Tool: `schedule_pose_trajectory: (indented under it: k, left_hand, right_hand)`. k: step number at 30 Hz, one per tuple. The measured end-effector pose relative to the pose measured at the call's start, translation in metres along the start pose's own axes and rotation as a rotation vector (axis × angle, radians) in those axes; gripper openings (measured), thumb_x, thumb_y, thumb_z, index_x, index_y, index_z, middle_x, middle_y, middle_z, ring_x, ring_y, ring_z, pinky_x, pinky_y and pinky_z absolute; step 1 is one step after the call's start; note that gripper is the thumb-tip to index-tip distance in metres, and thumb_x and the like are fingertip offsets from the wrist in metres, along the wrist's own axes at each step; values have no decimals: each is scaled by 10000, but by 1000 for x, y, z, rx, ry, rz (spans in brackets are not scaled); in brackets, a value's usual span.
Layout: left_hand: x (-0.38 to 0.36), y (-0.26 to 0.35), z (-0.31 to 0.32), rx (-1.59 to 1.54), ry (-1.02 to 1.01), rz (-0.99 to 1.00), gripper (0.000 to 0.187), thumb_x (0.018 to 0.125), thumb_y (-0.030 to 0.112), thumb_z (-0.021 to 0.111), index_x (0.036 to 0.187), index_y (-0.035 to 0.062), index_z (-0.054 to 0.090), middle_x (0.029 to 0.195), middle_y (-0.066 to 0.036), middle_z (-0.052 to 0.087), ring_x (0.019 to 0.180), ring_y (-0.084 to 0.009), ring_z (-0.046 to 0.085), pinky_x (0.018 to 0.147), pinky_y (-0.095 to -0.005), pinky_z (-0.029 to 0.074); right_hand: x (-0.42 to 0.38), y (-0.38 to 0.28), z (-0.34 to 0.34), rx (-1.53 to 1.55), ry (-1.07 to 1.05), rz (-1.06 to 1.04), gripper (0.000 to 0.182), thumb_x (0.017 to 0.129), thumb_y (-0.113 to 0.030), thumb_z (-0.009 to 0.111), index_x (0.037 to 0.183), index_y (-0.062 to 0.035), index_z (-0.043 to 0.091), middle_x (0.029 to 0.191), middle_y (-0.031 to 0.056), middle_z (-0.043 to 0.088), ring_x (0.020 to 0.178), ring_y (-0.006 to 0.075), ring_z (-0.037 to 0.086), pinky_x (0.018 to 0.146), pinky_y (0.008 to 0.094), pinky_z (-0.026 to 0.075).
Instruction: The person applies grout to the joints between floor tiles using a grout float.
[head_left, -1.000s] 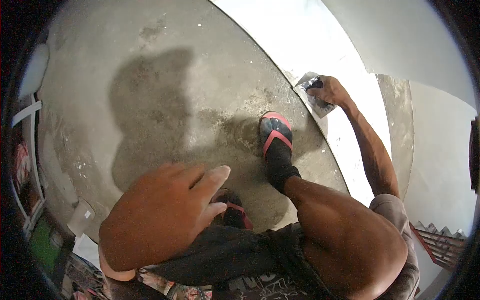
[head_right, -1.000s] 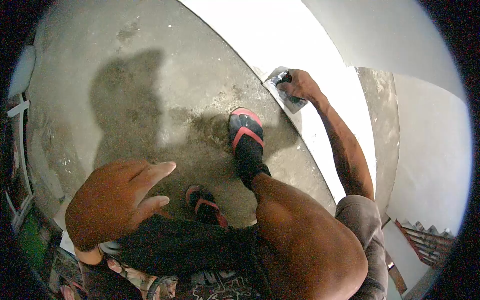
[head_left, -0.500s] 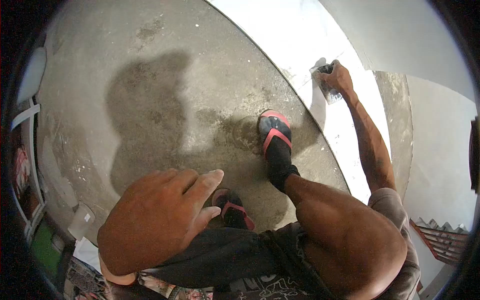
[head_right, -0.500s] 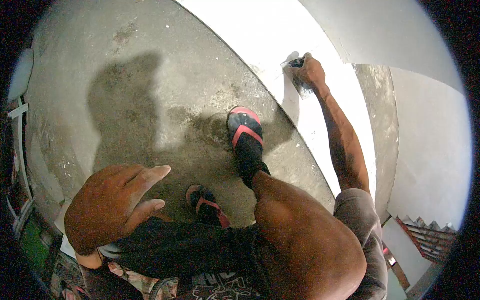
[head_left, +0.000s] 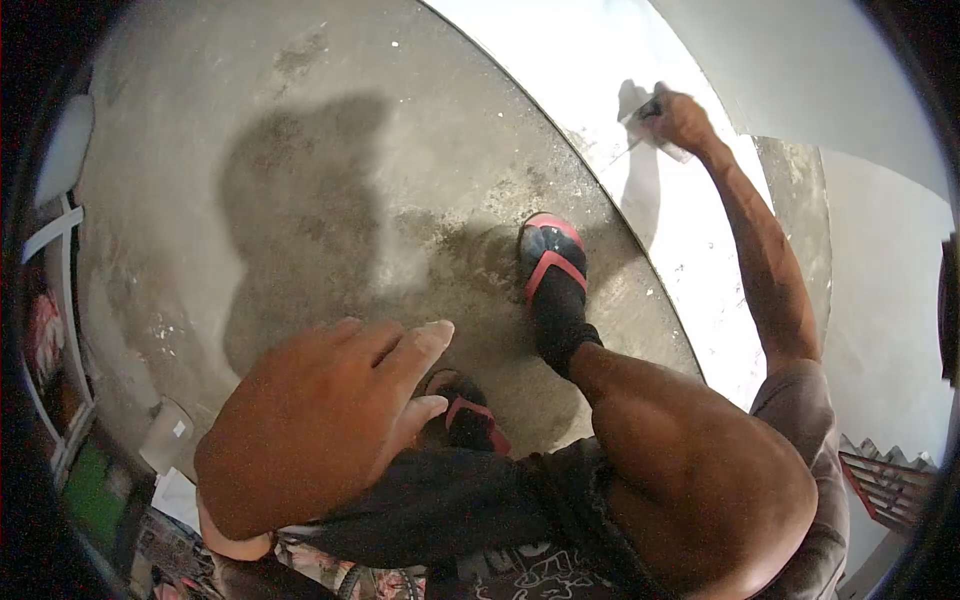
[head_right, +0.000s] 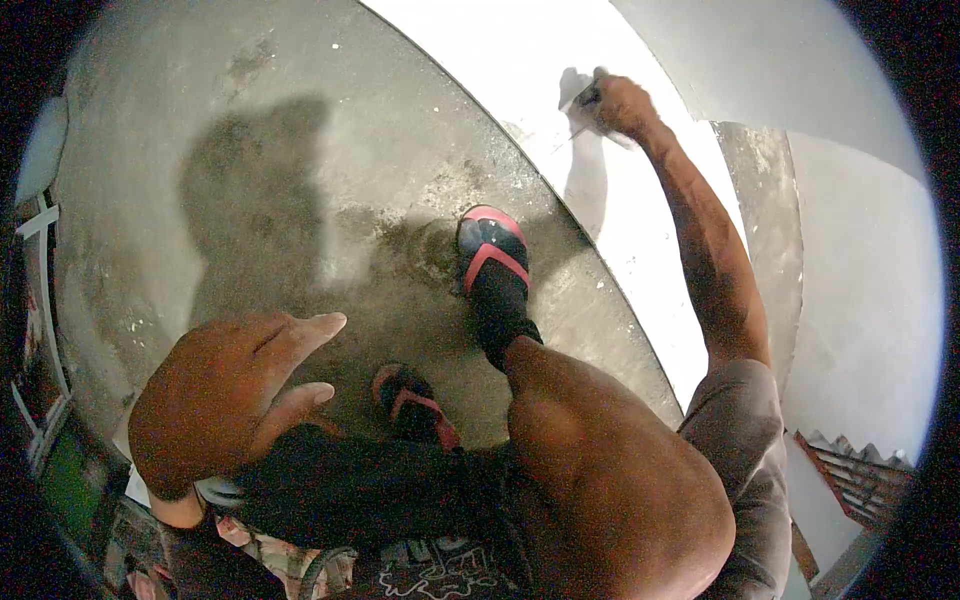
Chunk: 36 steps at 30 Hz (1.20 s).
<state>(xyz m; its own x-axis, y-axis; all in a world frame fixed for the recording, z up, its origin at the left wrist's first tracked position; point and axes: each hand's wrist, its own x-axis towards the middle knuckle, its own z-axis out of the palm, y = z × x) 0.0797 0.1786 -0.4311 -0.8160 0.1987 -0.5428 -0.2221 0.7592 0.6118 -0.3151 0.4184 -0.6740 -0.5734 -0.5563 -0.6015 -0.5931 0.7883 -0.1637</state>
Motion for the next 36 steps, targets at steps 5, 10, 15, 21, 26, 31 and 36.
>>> schedule_pose_trajectory:
  k: [5, 10, 15, 21, 26, 31, 36]
  left_hand:
    - [-5, -8, 4, 5, 69, 41, 467, 893, 277, 638, 1251, -5, 535, 926, -161, 633, 820, -321, 622, 736, -420, 505]
    - [-5, -5, -2, 11, -2, 0, 474, 893, 282, 639, 1259, -1, 535, 892, -149, 622, 792, -314, 616, 718, -410, 499]
    - [-16, -13, 6, 13, 48, -11, 476, 887, 275, 643, 1267, 11, 530, 879, -142, 608, 789, -307, 611, 718, -404, 494]
    - [-21, -17, 8, -6, 40, -40, 489, 878, 267, 650, 1279, 19, 522, 900, -137, 605, 810, -302, 607, 733, -404, 490]
    - [-20, -17, 4, -7, 40, -47, 488, 875, 270, 654, 1277, 25, 524, 902, -131, 603, 816, -301, 604, 730, -404, 490]
    - [-14, -12, -5, -46, -121, -127, 548, 909, 358, 602, 1364, 78, 481, 1134, -187, 634, 991, -389, 602, 878, -462, 473]
    - [-13, -14, -3, -80, -126, -127, 550, 905, 354, 608, 1361, 71, 486, 1124, -185, 633, 984, -381, 605, 873, -459, 476]
  right_hand:
    - [17, 5, 0, -253, 67, -338, 394, 814, -241, 738, 1115, -61, 559, 995, 139, 680, 937, 298, 675, 803, 417, 555]
    - [19, -14, 21, -335, 242, -708, 333, 827, -173, 691, 1114, -42, 584, 944, 168, 693, 890, 339, 679, 805, 451, 555]
    - [22, -39, -22, -203, 24, -383, 257, 879, -193, 680, 1002, -15, 540, 953, 162, 675, 891, 322, 676, 829, 421, 556]
    - [26, -37, -18, -299, -53, -395, 262, 895, -199, 641, 1082, -24, 585, 971, 160, 687, 923, 313, 683, 845, 419, 559]
    - [35, -20, 18, -520, -102, -438, 270, 940, -222, 596, 1147, -48, 582, 985, 135, 692, 871, 279, 684, 864, 432, 549]
    - [15, -38, -3, -443, -6, -508, 257, 880, -169, 665, 1084, -40, 576, 947, 166, 683, 862, 313, 680, 790, 402, 574]
    - [13, -48, -24, -163, 35, -408, 249, 889, -201, 650, 1078, -47, 596, 923, 183, 689, 866, 290, 686, 790, 403, 565]
